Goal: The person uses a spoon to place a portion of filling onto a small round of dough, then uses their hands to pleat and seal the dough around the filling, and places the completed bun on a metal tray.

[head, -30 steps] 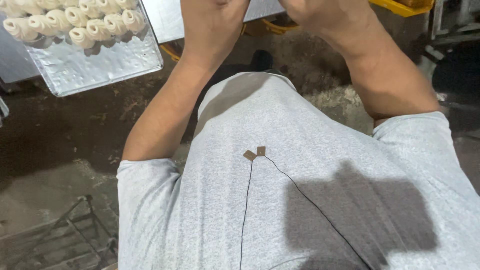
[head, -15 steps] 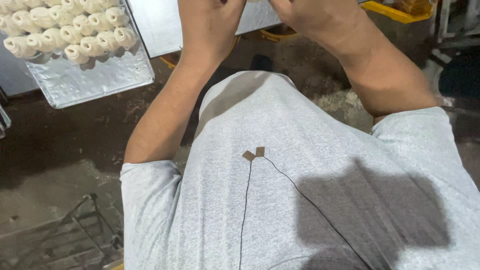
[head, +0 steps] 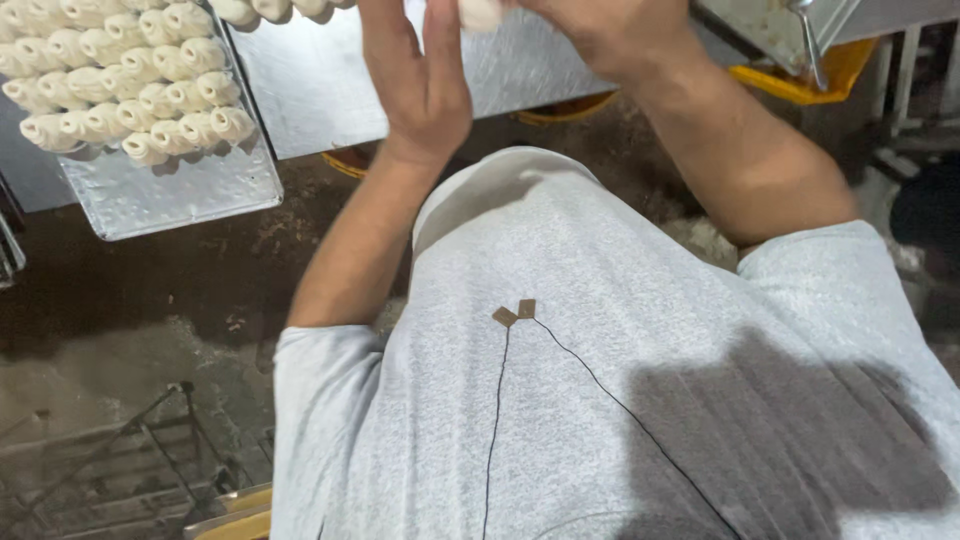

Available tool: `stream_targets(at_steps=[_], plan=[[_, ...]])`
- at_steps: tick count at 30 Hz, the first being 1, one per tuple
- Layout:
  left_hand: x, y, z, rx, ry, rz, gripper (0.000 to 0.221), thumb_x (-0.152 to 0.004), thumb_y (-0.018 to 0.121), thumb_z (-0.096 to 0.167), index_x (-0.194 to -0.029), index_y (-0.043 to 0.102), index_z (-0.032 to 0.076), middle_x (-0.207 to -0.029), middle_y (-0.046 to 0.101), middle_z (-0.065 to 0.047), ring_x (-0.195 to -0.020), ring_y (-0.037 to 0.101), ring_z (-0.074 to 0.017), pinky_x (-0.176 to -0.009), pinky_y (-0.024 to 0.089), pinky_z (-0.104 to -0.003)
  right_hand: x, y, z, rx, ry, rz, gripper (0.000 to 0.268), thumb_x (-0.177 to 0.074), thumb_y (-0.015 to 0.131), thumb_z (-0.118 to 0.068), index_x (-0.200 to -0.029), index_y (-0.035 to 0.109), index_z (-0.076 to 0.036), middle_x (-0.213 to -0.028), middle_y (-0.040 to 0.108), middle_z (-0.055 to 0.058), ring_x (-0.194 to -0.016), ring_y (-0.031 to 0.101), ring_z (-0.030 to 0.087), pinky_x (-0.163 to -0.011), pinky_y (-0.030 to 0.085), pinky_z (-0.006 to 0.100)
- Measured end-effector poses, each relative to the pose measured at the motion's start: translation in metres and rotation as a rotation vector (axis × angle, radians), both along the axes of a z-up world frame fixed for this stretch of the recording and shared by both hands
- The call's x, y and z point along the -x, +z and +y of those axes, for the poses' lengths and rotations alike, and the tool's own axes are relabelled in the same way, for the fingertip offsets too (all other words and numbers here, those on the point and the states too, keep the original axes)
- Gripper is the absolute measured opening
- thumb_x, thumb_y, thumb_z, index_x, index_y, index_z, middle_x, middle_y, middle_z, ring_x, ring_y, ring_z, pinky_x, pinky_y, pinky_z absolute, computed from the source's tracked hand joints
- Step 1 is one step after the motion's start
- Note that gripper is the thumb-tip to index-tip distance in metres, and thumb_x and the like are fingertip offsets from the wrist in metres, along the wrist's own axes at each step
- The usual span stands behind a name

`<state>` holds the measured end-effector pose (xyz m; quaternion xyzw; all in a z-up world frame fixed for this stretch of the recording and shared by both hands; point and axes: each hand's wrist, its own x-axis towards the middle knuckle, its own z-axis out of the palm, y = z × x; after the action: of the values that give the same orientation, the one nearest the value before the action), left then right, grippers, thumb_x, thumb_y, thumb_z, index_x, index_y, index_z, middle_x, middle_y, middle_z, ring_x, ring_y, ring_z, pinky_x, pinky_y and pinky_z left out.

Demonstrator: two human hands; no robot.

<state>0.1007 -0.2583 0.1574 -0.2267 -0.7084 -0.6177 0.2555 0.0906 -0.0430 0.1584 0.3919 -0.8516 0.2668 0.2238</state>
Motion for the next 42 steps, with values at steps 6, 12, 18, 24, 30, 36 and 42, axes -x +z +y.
stream_targets(at_steps=[6, 12, 18, 24, 30, 36, 42], plan=[[-0.004, -0.032, 0.032, -0.201, 0.039, -0.174, 0.029, -0.117, 0.046, 0.030, -0.113, 0.059, 0.005, -0.101, 0.059, -0.004, -0.089, 0.055, -0.0111, -0.084, 0.046, -0.025, 0.007, 0.009, 0.014, 0.329, 0.063, -0.641, 0.015, -0.101, 0.081, -0.009, -0.105, 0.071, 0.002, -0.088, 0.066, 0.008, -0.076, 0.060, 0.010, -0.065, 0.049, 0.026], [0.009, -0.026, 0.035, -0.140, 0.032, -0.165, 0.031, -0.116, 0.048, 0.033, -0.110, 0.058, 0.004, -0.090, 0.062, -0.001, -0.074, 0.057, -0.0093, -0.069, 0.046, -0.024, 0.023, 0.039, 0.019, 0.255, 0.042, -0.720, 0.011, -0.102, 0.083, -0.011, -0.099, 0.077, -0.003, -0.078, 0.068, 0.004, -0.065, 0.060, 0.008, -0.058, 0.047, 0.028], [0.003, -0.017, 0.035, -0.055, 0.038, -0.218, 0.026, -0.116, 0.056, 0.025, -0.103, 0.061, 0.003, -0.090, 0.062, -0.005, -0.073, 0.057, -0.0112, -0.068, 0.047, -0.026, 0.012, 0.058, 0.014, 0.104, 0.053, -0.287, 0.018, -0.094, 0.084, -0.010, -0.104, 0.075, 0.003, -0.078, 0.066, 0.012, -0.065, 0.059, 0.018, -0.059, 0.045, 0.031], [0.010, -0.010, 0.016, -0.041, 0.011, -0.149, 0.027, -0.117, 0.056, 0.025, -0.106, 0.063, 0.002, -0.086, 0.068, -0.006, -0.070, 0.062, -0.0121, -0.065, 0.048, -0.028, 0.009, 0.065, 0.001, 0.243, 0.151, -0.495, 0.008, -0.102, 0.075, -0.007, -0.108, 0.073, -0.003, -0.092, 0.071, 0.007, -0.080, 0.067, 0.016, -0.069, 0.050, 0.031], [-0.003, 0.001, -0.007, 0.046, 0.017, -0.278, 0.031, -0.113, 0.056, 0.025, -0.094, 0.065, 0.002, -0.070, 0.061, -0.003, -0.064, 0.054, -0.0099, -0.060, 0.039, -0.030, -0.005, 0.066, -0.018, 0.070, 0.107, -0.092, 0.019, -0.094, 0.075, -0.004, -0.112, 0.074, 0.001, -0.094, 0.070, 0.013, -0.080, 0.066, 0.023, -0.080, 0.053, 0.035], [-0.023, 0.020, -0.042, -0.027, -0.012, 0.080, 0.042, -0.111, 0.052, 0.038, -0.104, 0.054, -0.004, -0.093, 0.053, -0.013, -0.080, 0.055, -0.0197, -0.071, 0.047, -0.033, -0.020, 0.076, -0.058, 0.365, 0.279, -0.404, 0.012, -0.103, 0.074, -0.003, -0.115, 0.076, -0.005, -0.099, 0.074, 0.007, -0.086, 0.070, 0.018, -0.075, 0.054, 0.028], [-0.043, 0.026, -0.080, 0.052, -0.049, -0.034, 0.034, -0.112, 0.061, 0.035, -0.105, 0.062, 0.002, -0.097, 0.060, -0.006, -0.081, 0.058, -0.0198, -0.072, 0.047, -0.031, -0.045, 0.090, -0.087, 0.041, 0.125, -0.073, 0.015, -0.098, 0.082, -0.006, -0.111, 0.078, 0.002, -0.087, 0.072, 0.009, -0.079, 0.067, 0.019, -0.070, 0.052, 0.032]])
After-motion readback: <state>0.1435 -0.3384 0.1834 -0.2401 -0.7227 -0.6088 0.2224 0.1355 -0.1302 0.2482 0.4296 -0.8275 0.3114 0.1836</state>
